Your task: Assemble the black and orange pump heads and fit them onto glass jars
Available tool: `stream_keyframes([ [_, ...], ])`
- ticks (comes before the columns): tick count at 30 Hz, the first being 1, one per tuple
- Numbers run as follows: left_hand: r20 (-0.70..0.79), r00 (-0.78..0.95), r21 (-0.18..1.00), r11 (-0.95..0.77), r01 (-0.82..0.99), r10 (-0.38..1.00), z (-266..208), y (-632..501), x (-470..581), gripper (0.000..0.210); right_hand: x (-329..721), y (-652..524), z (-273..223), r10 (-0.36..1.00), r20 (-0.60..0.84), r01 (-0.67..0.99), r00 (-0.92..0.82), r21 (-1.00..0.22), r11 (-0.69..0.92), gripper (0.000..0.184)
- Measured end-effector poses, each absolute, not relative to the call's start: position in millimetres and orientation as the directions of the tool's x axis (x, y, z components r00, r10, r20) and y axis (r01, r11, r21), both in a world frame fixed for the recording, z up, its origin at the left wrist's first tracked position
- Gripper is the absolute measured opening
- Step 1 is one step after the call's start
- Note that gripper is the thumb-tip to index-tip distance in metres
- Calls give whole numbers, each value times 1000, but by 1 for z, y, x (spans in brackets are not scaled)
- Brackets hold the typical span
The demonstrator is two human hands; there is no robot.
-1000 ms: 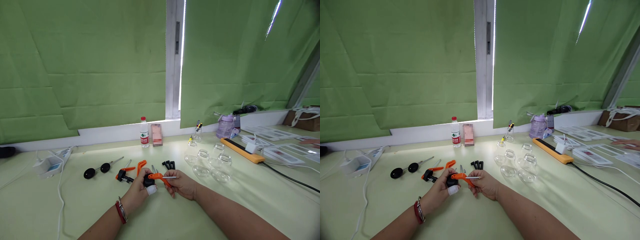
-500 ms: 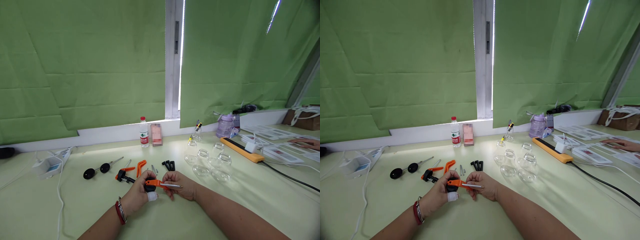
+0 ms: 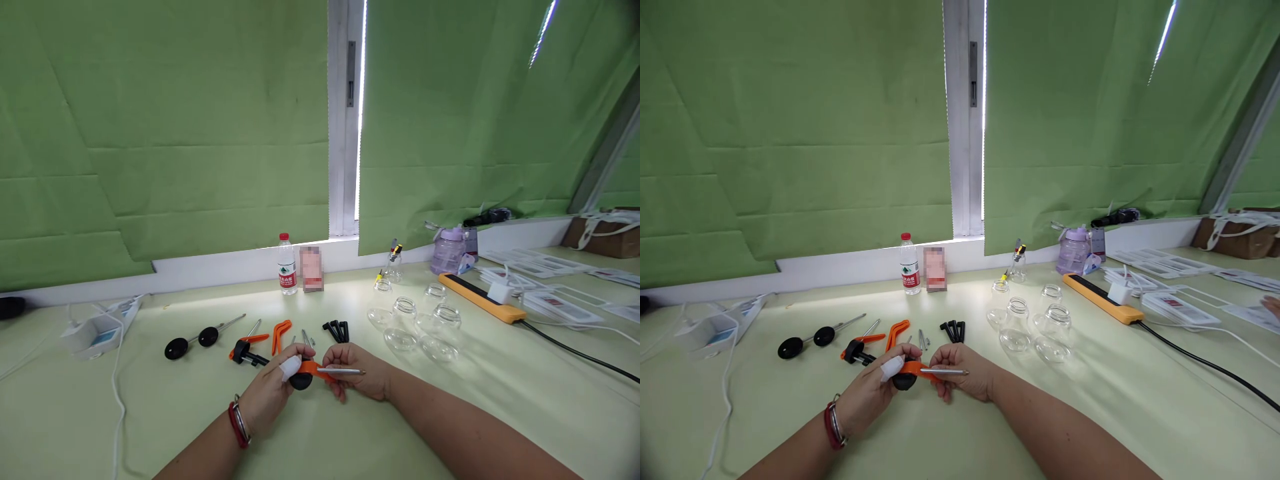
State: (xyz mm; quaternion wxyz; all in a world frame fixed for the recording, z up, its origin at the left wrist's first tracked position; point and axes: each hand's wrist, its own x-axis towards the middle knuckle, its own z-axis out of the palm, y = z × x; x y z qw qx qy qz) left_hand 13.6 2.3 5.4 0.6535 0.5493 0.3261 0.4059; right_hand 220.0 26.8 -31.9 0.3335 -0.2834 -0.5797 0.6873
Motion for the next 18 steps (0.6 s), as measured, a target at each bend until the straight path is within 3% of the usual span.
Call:
stream_keyframes([
  [5,48,373,954,68,-292,927,7,10,10,21,216,29,-35,828,-41,-71,-559,-993,-98,37],
  [7,63,298,940,43,-338,952,8,14,7,21,214,30,-38,869,-53,34,-492,-999,-42,36],
  [9,73,227,924,19,-381,971,9,18,3,21,212,31,-40,910,22,216,-415,-969,122,28],
  [11,91,181,905,-5,-426,979,10,22,-1,19,209,32,-40,908,181,414,-378,-844,341,20],
  [13,114,154,883,-29,-468,982,11,25,-3,17,205,35,-40,870,293,575,-396,-659,484,24],
  [18,136,132,849,-46,-527,982,9,29,-6,14,192,43,-37,863,266,791,-429,-350,502,29],
])
